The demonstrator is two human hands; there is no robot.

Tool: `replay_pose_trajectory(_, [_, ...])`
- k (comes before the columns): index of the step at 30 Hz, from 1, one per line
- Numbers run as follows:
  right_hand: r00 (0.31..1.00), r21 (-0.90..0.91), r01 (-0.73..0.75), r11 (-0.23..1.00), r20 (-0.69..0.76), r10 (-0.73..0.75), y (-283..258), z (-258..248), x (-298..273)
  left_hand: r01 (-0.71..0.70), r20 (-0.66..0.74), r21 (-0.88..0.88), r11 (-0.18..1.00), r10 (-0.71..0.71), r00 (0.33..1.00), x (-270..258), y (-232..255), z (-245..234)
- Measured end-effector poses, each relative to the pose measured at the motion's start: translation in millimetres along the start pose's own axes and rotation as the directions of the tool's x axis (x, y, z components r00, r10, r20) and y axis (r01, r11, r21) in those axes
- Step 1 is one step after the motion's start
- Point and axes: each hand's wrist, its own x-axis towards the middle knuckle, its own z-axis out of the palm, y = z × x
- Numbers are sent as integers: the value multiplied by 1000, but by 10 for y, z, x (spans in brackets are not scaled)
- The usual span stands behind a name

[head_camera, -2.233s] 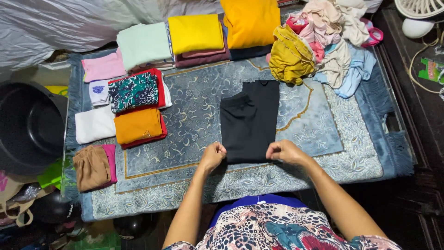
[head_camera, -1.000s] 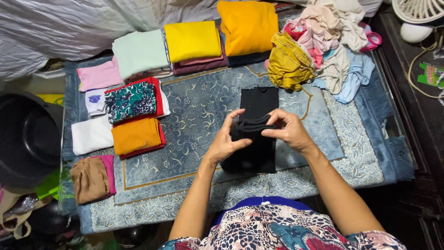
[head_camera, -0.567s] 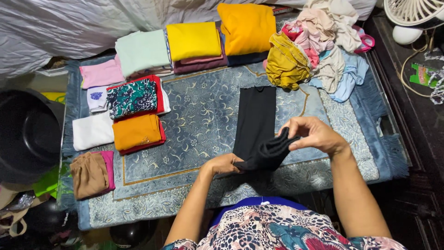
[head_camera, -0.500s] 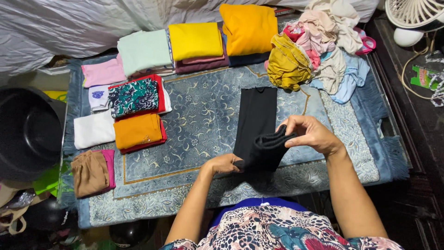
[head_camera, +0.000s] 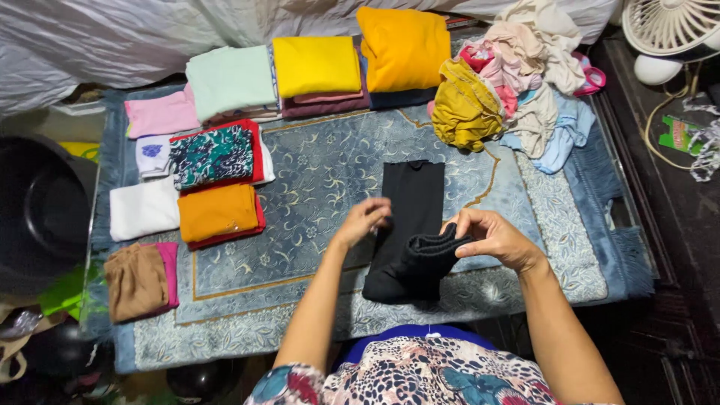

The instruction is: Folding various articles of clothing and organizing them into stacks.

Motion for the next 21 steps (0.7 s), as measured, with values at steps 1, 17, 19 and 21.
replay_pose_trajectory(1, [1000,-2,2,1000,-8,-2,53,-26,3,-1,8,0,1000,1,1000,182,22,62])
replay_pose_trajectory(17, [985,152,75,986,-167,-49,317,-297,510,-204,-292,211,956,260,920,813,-112,237])
replay_pose_trajectory(19, [949,185,121,975,-310,-59,687,-543,924,-163,-282,155,975,201,938,928,-277,141])
replay_pose_trajectory(21, [861,11,78,997,-505,-62,1272,-882,1330,-61,-380,82,995,88,921,1073,-603,6])
